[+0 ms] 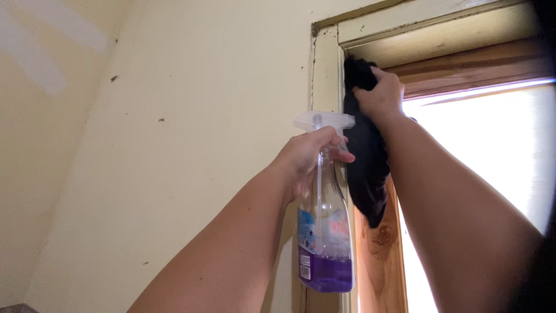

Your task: The person sprays a cleaning solution onto a wooden window frame and wipes it with a black cloth. They repeatedly spray and wipe along the bottom sill, side jambs, and top header of the frame.

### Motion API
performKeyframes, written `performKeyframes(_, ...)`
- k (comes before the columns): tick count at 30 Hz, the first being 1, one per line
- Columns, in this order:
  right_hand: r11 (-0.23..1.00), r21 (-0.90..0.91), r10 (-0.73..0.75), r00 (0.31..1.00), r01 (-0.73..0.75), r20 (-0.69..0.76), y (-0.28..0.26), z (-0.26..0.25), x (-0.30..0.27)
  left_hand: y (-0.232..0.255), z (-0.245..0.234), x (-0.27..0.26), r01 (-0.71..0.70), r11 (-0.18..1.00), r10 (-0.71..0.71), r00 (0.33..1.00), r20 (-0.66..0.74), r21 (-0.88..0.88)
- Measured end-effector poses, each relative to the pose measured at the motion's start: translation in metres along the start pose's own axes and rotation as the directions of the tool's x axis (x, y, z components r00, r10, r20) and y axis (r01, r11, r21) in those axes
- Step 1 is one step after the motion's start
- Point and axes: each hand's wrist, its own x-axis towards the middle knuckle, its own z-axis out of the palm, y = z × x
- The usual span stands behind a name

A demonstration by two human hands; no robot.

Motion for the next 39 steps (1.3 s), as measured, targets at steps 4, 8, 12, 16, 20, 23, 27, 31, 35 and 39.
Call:
performKeyframes(4, 0.98, 0.155, 0.106, 0.987, -0.124, 0.121, -0.006, -0.018, -0.024, 0.0, -0.002, 0.004, 0.023, 1.0, -0.023, 0.999, 0.022, -0.015)
performKeyframes(8, 0.923, 0.265, 0.226, 0.949, -0.281, 0.219, -0.043, -0.046, -0.066, -0.003, -0.005, 0.006, 0.001, 1.0, -0.001, 1.0, -0.001, -0.002)
performKeyframes(12, 0.923, 0.12, 0.317, 0.898, -0.367, 0.304, -0.07, -0.072, -0.1, -0.003, -0.002, 0.003, -0.007, 0.999, 0.009, 0.998, -0.06, 0.037)
performKeyframes(16, 0.962, 0.171, 0.125, 0.903, -0.212, 0.411, -0.057, -0.092, -0.114, -0.003, -0.005, 0.005, 0.028, 0.998, -0.03, 0.999, -0.032, -0.056)
performKeyframes(20, 0.988, 0.013, 0.124, 0.848, -0.153, 0.514, -0.019, -0.096, -0.082, -0.002, -0.003, 0.003, 0.024, 0.999, -0.026, 0.997, -0.068, -0.035)
performKeyframes(23, 0.995, -0.1, 0.02, 0.945, 0.013, 0.326, -0.003, -0.094, -0.045, 0.002, 0.004, -0.005, 0.07, 0.998, -0.071, 0.988, -0.14, -0.007)
performKeyframes(27, 0.993, -0.121, 0.025, 0.985, -0.004, 0.169, -0.008, -0.075, -0.006, 0.006, 0.007, -0.008, 0.057, 0.996, -0.062, 0.995, -0.08, -0.064)
performKeyframes(31, 0.965, -0.254, -0.037, 0.993, 0.064, 0.111, -0.016, -0.038, 0.004, 0.005, 0.013, -0.009, 0.049, 0.998, -0.042, 0.984, -0.174, 0.037)
performKeyframes(35, 0.878, -0.453, -0.067, 0.978, 0.151, 0.196, -0.013, -0.007, 0.001, 0.007, 0.017, -0.011, -0.001, 1.0, 0.005, 0.988, -0.152, 0.023)
performKeyframes(39, 0.904, -0.427, 0.092, 0.955, 0.039, 0.282, -0.016, -0.02, -0.006, 0.009, 0.016, -0.015, 0.012, 0.999, -0.005, 0.99, -0.142, 0.046)
